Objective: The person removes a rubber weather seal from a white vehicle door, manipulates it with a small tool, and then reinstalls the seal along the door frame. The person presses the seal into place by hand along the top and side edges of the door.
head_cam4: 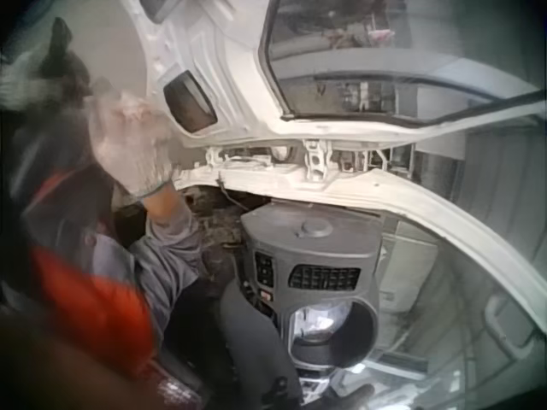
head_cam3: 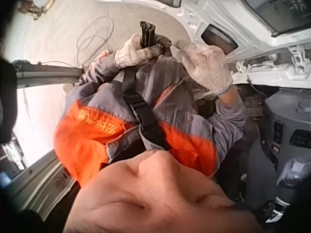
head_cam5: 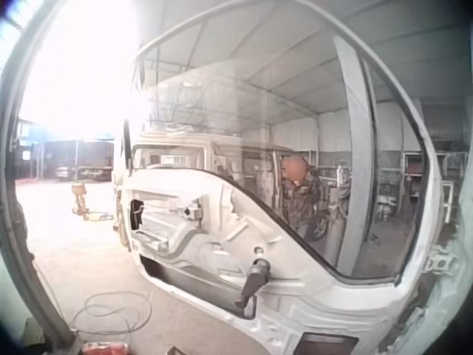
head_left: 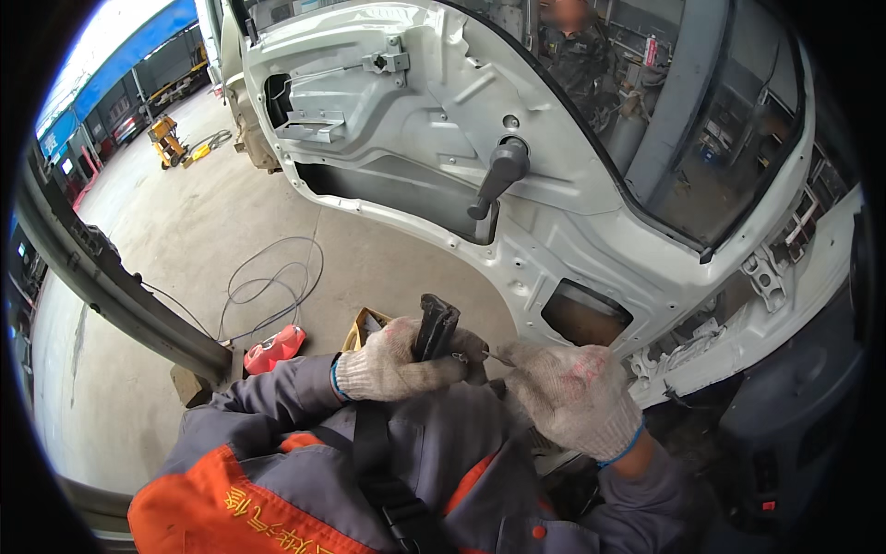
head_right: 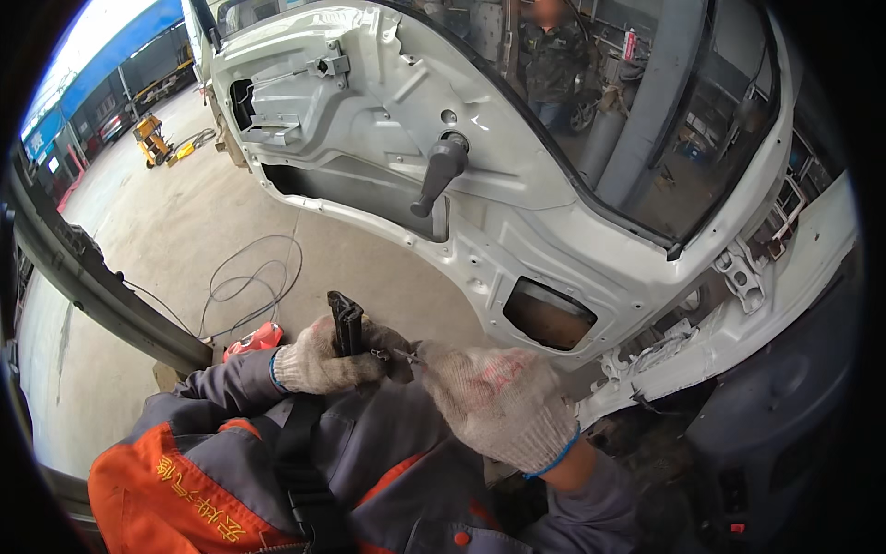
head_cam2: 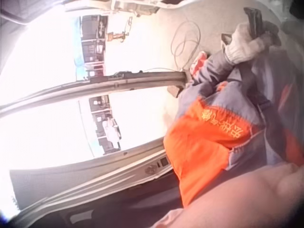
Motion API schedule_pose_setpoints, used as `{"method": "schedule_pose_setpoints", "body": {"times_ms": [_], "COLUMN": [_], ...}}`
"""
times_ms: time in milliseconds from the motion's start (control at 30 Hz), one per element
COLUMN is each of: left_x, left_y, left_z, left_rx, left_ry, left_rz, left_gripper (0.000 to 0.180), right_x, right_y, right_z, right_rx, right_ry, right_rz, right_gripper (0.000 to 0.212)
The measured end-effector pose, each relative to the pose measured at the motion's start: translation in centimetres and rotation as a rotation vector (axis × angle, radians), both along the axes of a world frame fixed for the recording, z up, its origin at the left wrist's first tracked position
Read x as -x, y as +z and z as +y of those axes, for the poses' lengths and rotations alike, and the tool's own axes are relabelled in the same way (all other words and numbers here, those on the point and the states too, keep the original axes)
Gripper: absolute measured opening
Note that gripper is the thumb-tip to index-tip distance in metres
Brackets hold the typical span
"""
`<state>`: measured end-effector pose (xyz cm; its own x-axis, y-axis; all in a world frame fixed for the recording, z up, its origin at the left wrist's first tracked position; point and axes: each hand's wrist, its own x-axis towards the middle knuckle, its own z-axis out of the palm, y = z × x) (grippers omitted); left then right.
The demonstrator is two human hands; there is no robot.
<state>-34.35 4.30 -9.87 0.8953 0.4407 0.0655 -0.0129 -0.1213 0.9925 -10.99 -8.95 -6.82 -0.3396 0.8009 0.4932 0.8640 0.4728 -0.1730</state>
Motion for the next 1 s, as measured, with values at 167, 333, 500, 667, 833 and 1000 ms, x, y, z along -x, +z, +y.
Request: {"method": "schedule_pose_setpoints", "body": {"times_ms": [167, 333, 500, 667, 833, 1000], "left_x": [-0.2, -0.2, 0.1, 0.0, 0.1, 0.0], "left_y": [-0.5, -1.0, -0.8, -2.6, -1.7, -2.7], "left_z": [-0.1, 0.6, 0.0, 0.2, 0.2, 0.4], "left_rx": [0.066, -0.064, 0.236, 0.217, 0.329, 0.349], "left_ry": [-0.002, -0.047, 0.002, -0.023, 0.04, 0.063], "left_rz": [-0.045, -0.069, 0.032, -0.121, -0.038, -0.103], "left_gripper": [0.034, 0.035, 0.041, 0.047, 0.052, 0.052], "right_x": [1.0, 1.1, 1.4, 1.7, 2.4, 2.4], "right_y": [-1.7, -2.8, -2.2, -2.6, -2.4, -2.2], "right_z": [0.1, 0.1, 0.4, 0.5, 0.7, 0.3], "right_rx": [0.038, -0.002, 0.021, -0.019, -0.007, -0.018], "right_ry": [-0.015, -0.07, -0.051, -0.023, -0.11, -0.096], "right_rz": [0.069, -0.013, 0.008, 0.009, -0.098, -0.134], "right_gripper": [0.029, 0.028, 0.025, 0.022, 0.022, 0.023]}}
